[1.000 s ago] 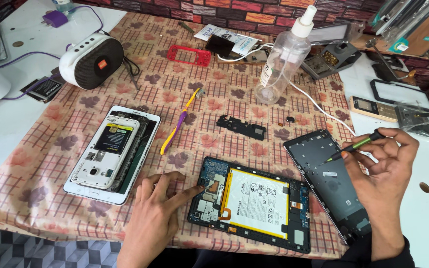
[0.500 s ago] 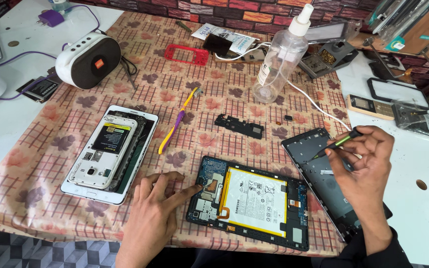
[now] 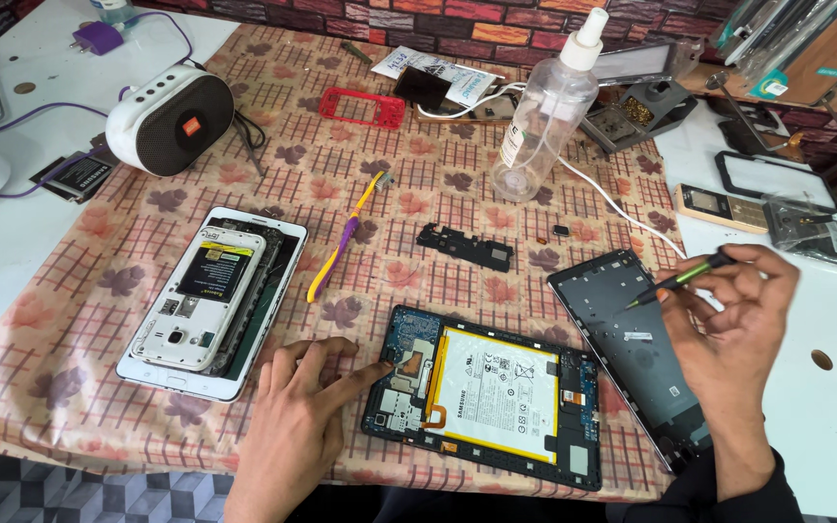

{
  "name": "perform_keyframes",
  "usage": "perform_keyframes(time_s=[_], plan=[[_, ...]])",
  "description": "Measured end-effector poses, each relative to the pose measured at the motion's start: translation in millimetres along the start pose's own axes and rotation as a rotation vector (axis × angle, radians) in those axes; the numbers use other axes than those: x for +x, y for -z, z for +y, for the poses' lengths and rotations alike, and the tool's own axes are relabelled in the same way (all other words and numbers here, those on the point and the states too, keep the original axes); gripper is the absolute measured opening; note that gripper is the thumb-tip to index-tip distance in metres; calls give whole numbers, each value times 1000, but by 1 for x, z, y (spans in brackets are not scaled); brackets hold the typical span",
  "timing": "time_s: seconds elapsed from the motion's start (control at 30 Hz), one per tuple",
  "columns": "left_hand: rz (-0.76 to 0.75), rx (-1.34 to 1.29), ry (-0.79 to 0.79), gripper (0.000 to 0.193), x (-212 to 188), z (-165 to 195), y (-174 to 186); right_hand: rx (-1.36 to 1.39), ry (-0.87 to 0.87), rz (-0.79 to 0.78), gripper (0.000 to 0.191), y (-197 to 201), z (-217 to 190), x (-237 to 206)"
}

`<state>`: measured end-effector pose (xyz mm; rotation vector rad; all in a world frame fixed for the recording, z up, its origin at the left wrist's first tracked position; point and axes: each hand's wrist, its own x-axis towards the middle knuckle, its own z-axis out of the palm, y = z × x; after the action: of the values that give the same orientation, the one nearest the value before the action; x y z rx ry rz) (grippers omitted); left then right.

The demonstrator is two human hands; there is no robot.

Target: The person uses a green-handled screwdriver to repeatedly loosen and tighten screws on the motherboard of a disassembled tablet. The person also handles the tablet frame and battery area while working at a cluttered workbench.

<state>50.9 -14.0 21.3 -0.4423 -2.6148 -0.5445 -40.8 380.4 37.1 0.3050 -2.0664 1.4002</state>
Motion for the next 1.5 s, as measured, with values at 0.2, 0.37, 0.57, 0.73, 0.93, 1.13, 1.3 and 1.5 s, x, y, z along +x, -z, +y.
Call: perform_keyframes(time_s=[0.2,0.37,0.57,0.73,0.93,1.13,1.3,1.5], plan=[[-3,-7,-8,65,0,0,-1,-27,17,17,64,2,0,-1],[-27,14,23,64,-1,-1,-3,-85,60,28,65,0,2,-1],[-7,5,0,62,-1,-1,-2,-59,31,15,66,2,4,-1],[-2,-17,-8,62,0,-1,0,22,35,-21,63,2,5,-1],[7,-18,-14,61,0,-1,-1,-39,38,-49,66,-2,7,-2],[10,-23,-17,62,-1,-2,-1,1,30,-26,65,1,7,-2],[10,-17,-20,63,-1,-2,-1,4,38,-26,64,1,7,-1],[14,-17,-33,62,0,-2,1,0,21,-10,64,2,7,-4]])
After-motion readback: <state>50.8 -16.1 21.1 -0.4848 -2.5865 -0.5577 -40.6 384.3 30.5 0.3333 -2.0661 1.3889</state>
